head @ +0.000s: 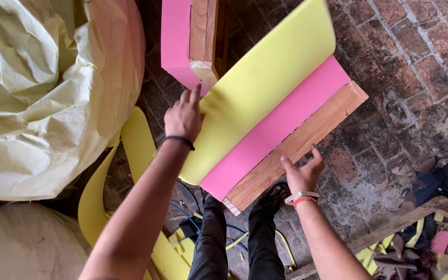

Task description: The person brushes adhesive from a container onto a pink foam sheet, folds a yellow foam sheet over the glued surface and presses it down, then carries the bonded foam sheets to a wooden frame on the floor and wraps the foam around the frame, pressing it into place.

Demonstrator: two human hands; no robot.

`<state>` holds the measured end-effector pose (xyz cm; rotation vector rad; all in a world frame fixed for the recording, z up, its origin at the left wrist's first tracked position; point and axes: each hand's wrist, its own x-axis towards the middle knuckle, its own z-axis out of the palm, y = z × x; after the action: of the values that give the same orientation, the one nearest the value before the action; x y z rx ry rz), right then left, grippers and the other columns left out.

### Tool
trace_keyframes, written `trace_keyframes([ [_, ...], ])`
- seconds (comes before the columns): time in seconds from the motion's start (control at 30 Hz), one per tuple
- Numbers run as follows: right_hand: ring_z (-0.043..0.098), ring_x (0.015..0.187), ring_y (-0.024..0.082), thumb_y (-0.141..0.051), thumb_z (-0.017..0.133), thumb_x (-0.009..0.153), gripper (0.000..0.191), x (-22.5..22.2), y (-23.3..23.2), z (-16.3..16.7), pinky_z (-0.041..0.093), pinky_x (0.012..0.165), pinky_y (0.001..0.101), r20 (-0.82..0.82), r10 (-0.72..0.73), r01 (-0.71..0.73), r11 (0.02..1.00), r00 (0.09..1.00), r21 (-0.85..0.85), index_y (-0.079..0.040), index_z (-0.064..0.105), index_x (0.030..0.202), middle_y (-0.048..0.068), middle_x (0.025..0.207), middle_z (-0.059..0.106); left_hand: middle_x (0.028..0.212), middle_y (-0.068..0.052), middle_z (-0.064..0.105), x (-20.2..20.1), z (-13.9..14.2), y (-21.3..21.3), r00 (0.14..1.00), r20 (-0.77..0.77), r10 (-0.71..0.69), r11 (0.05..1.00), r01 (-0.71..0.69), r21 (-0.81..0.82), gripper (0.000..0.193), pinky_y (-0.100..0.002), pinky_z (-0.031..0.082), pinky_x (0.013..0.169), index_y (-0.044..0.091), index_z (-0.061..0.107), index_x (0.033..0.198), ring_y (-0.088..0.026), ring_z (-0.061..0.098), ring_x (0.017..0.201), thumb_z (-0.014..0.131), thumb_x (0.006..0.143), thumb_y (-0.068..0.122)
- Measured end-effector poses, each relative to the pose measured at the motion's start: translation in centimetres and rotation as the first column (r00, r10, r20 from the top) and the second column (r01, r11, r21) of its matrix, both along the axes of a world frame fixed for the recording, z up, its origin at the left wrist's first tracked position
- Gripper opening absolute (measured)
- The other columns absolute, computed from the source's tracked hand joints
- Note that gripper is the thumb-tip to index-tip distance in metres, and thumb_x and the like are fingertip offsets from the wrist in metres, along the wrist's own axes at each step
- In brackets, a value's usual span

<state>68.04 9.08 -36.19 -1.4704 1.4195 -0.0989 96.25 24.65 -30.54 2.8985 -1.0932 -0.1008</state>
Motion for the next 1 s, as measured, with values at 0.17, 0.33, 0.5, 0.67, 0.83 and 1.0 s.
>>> trace_keyframes([
  [0.17,0.024,0.148,0.042,-0.041,0.095,0.081,0.126,-1.7,0.1,-5.9,0.023,0.122,0.0483,-0.074,0.151,-0.147,0.987,0.986,0.059,0.01,0.006,0.155,0.035,0.16,0.018,0.162,-0.004,0.045,-1.5,-9.1,-1.3,0.962,-0.219,-0.165,0.969,0.199,0.145,0.085,-0.041,0.049,0.111,0.04,0.035,0.157,-0.026,0.058,0.131,0.056,0.082,0.006],
  [0.33,0.05,0.137,0.033,-0.036,0.087,0.062,0.109,-0.8,-1.0,-8.6,0.034,0.116,0.0579,0.108,-0.306,0.23,0.868,0.946,0.441,-0.01,0.028,0.151,0.015,0.146,0.054,0.159,-0.013,0.049,-2.6,-14.2,0.6,0.424,-0.875,0.234,0.951,-0.285,0.116,0.063,-0.051,0.036,0.121,0.029,0.047,0.155,-0.033,0.049,0.144,0.034,0.102,0.06],
  [0.5,0.056,0.127,0.035,-0.019,0.081,0.062,0.077,2.8,-1.8,-8.1,0.04,0.111,0.0603,0.169,-0.63,0.333,0.597,0.758,0.73,-0.008,0.058,0.135,0.012,0.128,0.064,0.161,-0.011,0.033,-2.3,-14.9,0.4,0.357,-0.916,0.18,0.963,-0.253,0.091,0.089,-0.057,0.02,0.119,0.028,0.038,0.154,-0.036,0.029,0.148,0.021,0.085,0.082],
  [0.67,0.057,0.124,0.037,-0.019,0.079,0.057,0.08,7.9,-1.3,-5.6,0.04,0.112,0.0611,0.139,-0.66,0.38,0.578,0.739,0.722,-0.009,0.058,0.134,0.013,0.125,0.064,0.151,-0.019,0.051,2.1,-14.0,-0.4,0.308,-0.897,0.317,0.938,-0.238,0.25,0.093,-0.059,0.028,0.12,0.018,0.067,0.138,-0.038,0.042,0.146,0.019,0.089,0.081],
  [0.83,0.057,0.124,0.037,-0.02,0.079,0.046,0.089,12.7,-1.5,-3.5,0.039,0.112,0.0607,0.114,-0.613,0.403,0.636,0.782,0.658,-0.004,0.059,0.131,0.015,0.124,0.066,0.144,-0.022,0.058,6.0,-12.2,-1.2,0.379,-0.877,0.296,0.937,-0.293,0.19,0.092,-0.055,0.037,0.117,0.016,0.064,0.139,-0.038,0.05,0.14,0.021,0.09,0.081],
  [1.0,0.057,0.121,0.035,-0.017,0.081,0.042,0.083,13.3,-1.2,-3.9,0.043,0.108,0.0603,0.166,-0.675,0.401,0.598,0.719,0.694,-0.009,0.062,0.123,0.015,0.121,0.065,0.141,-0.022,0.061,7.8,-10.7,-2.1,0.468,-0.86,0.203,0.965,-0.246,0.094,0.09,-0.047,0.039,0.117,0.017,0.062,0.142,-0.039,0.051,0.138,0.023,0.09,0.08],
])
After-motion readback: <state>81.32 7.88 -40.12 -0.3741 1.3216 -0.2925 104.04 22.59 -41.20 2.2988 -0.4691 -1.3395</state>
